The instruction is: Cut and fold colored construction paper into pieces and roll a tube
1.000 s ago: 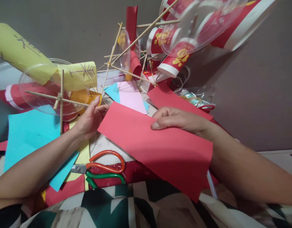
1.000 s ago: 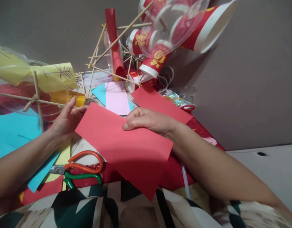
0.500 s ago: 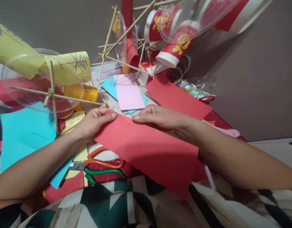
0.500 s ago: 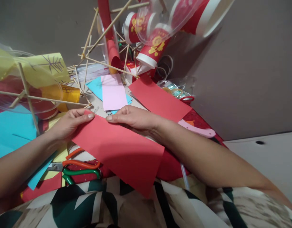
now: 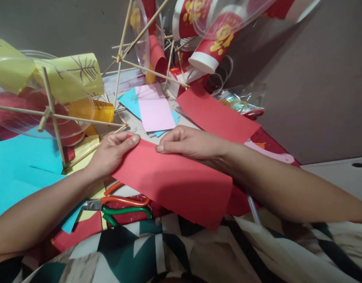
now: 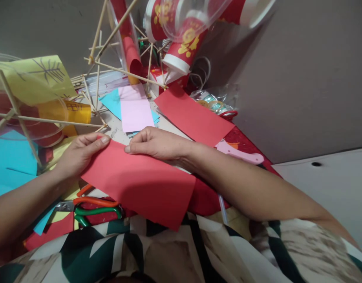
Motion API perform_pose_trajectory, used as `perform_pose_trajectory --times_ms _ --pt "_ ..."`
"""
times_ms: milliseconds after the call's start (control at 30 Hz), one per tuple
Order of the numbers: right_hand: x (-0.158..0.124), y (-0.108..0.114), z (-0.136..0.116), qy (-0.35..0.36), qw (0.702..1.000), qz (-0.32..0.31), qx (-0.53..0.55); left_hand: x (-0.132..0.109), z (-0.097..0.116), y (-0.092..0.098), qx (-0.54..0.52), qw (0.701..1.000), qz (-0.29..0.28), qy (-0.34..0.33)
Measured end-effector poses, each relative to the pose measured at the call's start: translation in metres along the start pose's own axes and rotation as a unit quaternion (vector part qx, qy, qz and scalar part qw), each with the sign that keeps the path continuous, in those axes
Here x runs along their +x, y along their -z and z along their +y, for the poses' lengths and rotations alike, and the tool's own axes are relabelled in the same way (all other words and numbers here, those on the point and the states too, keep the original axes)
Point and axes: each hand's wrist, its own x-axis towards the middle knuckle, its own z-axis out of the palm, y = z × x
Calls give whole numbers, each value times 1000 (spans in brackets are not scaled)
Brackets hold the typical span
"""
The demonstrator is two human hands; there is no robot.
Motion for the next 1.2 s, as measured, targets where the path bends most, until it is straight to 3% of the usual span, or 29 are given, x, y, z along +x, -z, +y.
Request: perform_pose_trajectory --times_ms 133,333,633,767,967,1200 --pt "-4 15 -5 -29 1000 -7 5 8 4 9 -35 997 68 4" --pt "-12 41 -13 14 998 -49 -37 16 8 19 -38 994 95 26" --pt "-37 50 -31 20 998 29 -56 22 8 24 -67 991 102 46" --pt "-40 55 -34 44 997 58 -37 26 8 26 -151 981 117 30" --pt "-36 60 -35 66 989 114 -65 24 8 27 -222 974 24 26" --pt "-34 60 -32 70 987 100 -100 18 8 22 -234 972 9 14"
